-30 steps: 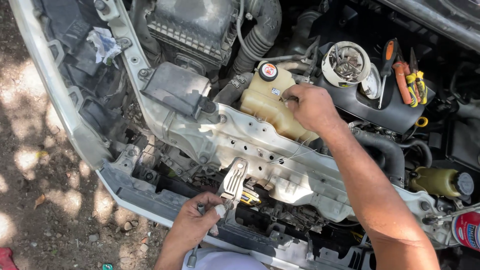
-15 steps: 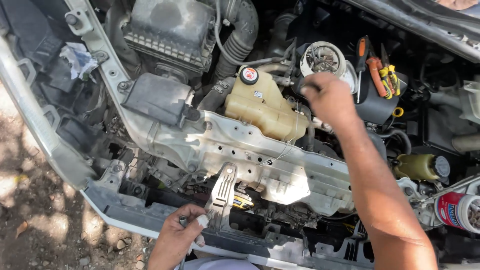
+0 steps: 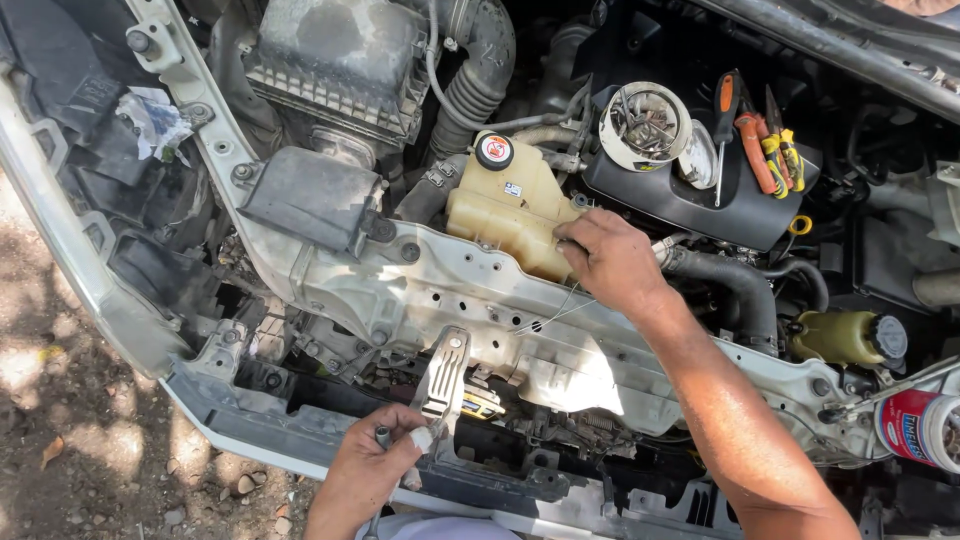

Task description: The person gathers bolts and nuts from containers in a workshop and carries them to a white car with an open hood. They place the containers on the car's frame and use a wrench to tighten bolts on the front radiator support area.

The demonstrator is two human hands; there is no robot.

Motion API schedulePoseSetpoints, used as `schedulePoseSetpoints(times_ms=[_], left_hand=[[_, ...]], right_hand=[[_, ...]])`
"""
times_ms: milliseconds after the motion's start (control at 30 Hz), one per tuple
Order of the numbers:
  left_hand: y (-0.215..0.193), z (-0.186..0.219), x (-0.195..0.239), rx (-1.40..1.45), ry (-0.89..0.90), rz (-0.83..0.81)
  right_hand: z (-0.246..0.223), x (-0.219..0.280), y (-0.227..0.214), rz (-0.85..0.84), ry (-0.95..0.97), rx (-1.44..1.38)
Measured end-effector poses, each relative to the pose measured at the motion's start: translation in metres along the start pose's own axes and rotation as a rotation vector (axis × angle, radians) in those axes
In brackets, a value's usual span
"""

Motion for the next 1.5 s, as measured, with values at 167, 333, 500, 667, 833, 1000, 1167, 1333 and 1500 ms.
schedulePoseSetpoints(times_ms=[167, 333, 500, 667, 833, 1000, 1167, 1333, 1500], left_hand=[[0.006, -0.002, 0.000, 0.101, -0.038, -0.019], [0.003, -0.015, -0.001, 0.146, 0.012, -0.033], [0.011, 0.009, 0.004, 0.173, -0.002, -0.018], [0.019, 0.015, 0.003, 0.034, 0.176, 0.038], [0.044, 0.060, 0.008, -0.062, 0.130, 0.056], [0.049, 0.084, 0.024, -0.164, 0.087, 0.041], [0.042, 0.070, 0.033, -0.300, 0.255, 0.082], [0.023, 0.059, 0.049, -0.267, 0.187, 0.096], [-0.016, 0.038, 0.061, 0.058, -0.123, 0.055]], right_hand=[[-0.002, -0.001, -0.004, 0.084, 0.018, -0.079], [0.005, 0.002, 0.000, 0.058, 0.014, -0.077], [-0.005, 0.008, -0.005, 0.078, -0.030, -0.121], [-0.064, 0.039, -0.020, 0.119, -0.064, -0.066], [-0.134, 0.092, 0.049, -0.279, -0.020, -0.552], [-0.164, 0.106, 0.091, -0.233, -0.006, -0.671], [-0.162, 0.101, 0.110, -0.301, 0.104, -0.674], [-0.175, 0.094, 0.133, -0.240, 0.012, -0.841], [-0.192, 0.095, 0.167, -0.273, 0.100, -1.335]])
Point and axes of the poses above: each hand's wrist, its own x-axis away from the middle knuckle, its own y-axis out of the palm, z = x × y, the point moved 4 cm from there along -x, towards the middle knuckle, and after that the axes turned 15 degrees about -z, right-handed, at the moved point
